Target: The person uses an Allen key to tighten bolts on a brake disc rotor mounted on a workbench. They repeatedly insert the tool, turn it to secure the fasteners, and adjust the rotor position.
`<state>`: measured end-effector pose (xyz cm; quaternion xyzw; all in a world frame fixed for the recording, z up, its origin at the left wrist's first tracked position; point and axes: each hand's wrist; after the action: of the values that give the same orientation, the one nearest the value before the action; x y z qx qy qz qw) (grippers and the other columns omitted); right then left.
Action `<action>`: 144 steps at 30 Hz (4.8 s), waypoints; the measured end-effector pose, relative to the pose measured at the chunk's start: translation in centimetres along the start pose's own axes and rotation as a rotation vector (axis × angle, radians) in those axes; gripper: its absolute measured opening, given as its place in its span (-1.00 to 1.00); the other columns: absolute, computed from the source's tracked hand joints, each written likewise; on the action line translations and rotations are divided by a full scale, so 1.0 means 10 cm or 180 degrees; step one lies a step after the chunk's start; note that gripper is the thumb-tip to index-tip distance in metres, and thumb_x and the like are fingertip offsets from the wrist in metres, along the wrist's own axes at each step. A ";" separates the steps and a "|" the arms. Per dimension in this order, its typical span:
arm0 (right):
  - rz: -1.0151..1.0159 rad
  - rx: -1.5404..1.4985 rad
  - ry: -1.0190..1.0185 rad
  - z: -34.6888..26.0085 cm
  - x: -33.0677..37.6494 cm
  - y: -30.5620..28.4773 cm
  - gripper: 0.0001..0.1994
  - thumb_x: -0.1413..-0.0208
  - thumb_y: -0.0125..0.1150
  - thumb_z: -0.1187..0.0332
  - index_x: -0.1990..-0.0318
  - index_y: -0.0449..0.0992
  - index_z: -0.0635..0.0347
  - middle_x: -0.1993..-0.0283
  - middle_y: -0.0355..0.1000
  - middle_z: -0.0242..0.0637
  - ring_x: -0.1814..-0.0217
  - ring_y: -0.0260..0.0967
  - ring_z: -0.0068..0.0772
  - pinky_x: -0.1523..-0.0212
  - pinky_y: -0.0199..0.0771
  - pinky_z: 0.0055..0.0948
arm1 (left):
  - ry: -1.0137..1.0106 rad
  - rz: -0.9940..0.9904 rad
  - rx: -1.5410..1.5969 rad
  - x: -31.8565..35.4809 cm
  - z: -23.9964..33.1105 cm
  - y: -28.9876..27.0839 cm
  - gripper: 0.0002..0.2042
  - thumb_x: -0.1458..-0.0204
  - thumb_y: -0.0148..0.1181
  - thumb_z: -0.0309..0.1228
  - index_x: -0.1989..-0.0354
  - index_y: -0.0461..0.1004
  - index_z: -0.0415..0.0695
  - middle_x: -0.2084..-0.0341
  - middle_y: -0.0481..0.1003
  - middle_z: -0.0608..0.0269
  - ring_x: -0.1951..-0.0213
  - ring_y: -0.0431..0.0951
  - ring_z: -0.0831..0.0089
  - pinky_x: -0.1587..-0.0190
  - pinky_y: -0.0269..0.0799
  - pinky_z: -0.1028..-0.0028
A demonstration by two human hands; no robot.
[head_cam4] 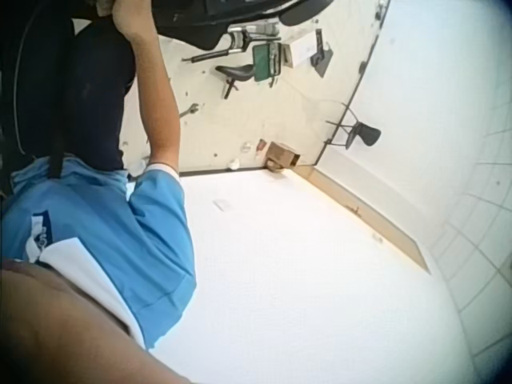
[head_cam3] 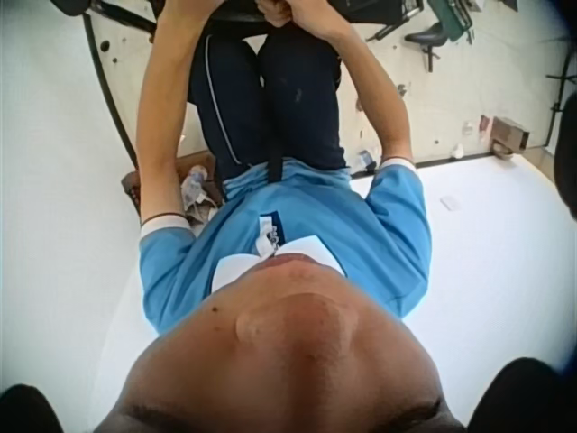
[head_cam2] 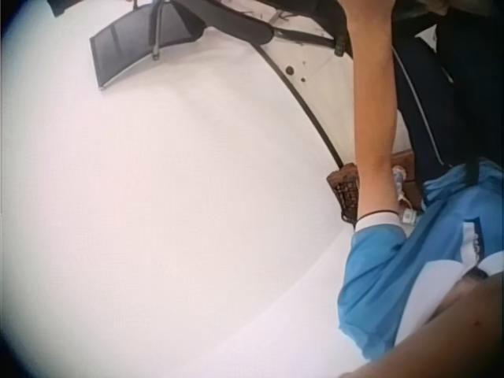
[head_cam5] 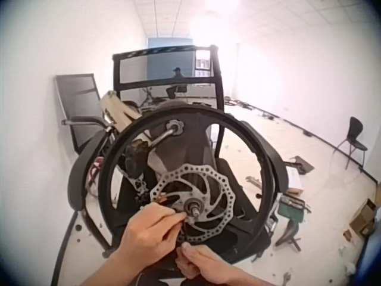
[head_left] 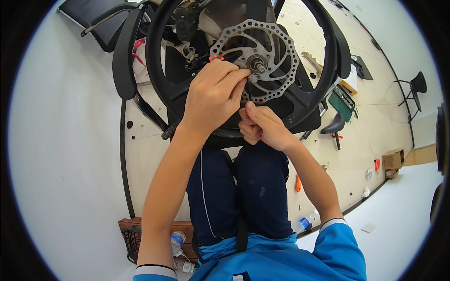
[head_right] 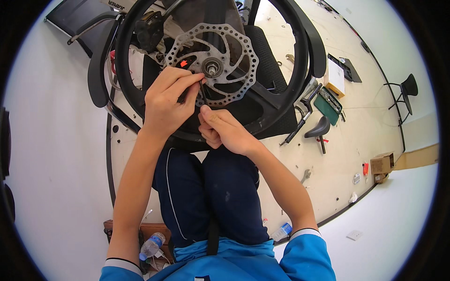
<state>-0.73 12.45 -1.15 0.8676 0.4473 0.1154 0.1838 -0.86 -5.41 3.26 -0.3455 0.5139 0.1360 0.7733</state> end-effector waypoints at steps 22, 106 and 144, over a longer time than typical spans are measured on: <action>0.1156 0.2293 -0.0176 -0.40 0.25 0.08 -0.50 -0.48 -0.17 0.02 0.53 0.20 0.11 0.63 0.05 -0.59 0.63 -0.08 -0.72 0.65 -0.04 -0.60 | -0.0157 0.0223 -0.0193 0.06 0.07 0.00 -0.77 0.16 0.39 -0.70 0.28 0.65 -0.22 0.40 0.54 0.23 0.37 0.56 0.33 0.31 0.50 0.45; 0.0769 -0.0646 -0.0077 0.16 -0.31 0.50 -0.50 -0.38 0.02 0.26 0.64 0.00 -0.01 0.70 -0.14 -0.57 0.67 -0.28 -0.65 0.61 -0.24 -0.50 | -0.0268 -0.1195 0.0461 -0.85 -0.47 0.15 -0.74 -0.26 0.20 -0.22 0.14 0.57 -0.19 0.75 0.35 0.25 0.70 0.26 0.52 0.57 0.16 0.47; 0.0834 -0.1520 -0.0072 0.11 -0.79 0.77 -0.58 -0.20 0.03 0.17 0.65 0.07 0.02 0.71 -0.09 -0.48 0.68 -0.19 -0.55 0.59 -0.12 -0.47 | -0.0341 -0.2003 0.0733 -1.15 -0.50 0.28 -0.58 -0.14 0.31 -0.03 0.42 0.59 -0.21 0.77 0.22 0.35 0.67 0.16 0.59 0.59 0.09 0.49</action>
<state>0.76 1.62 0.77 0.8514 0.2894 0.2306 0.3717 -10.97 -5.03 11.23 -0.3899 0.3527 -0.1504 0.8372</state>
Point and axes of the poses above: each hand's wrist, its own x-axis away from the middle knuckle, its own y-axis out of the palm, z = x × y
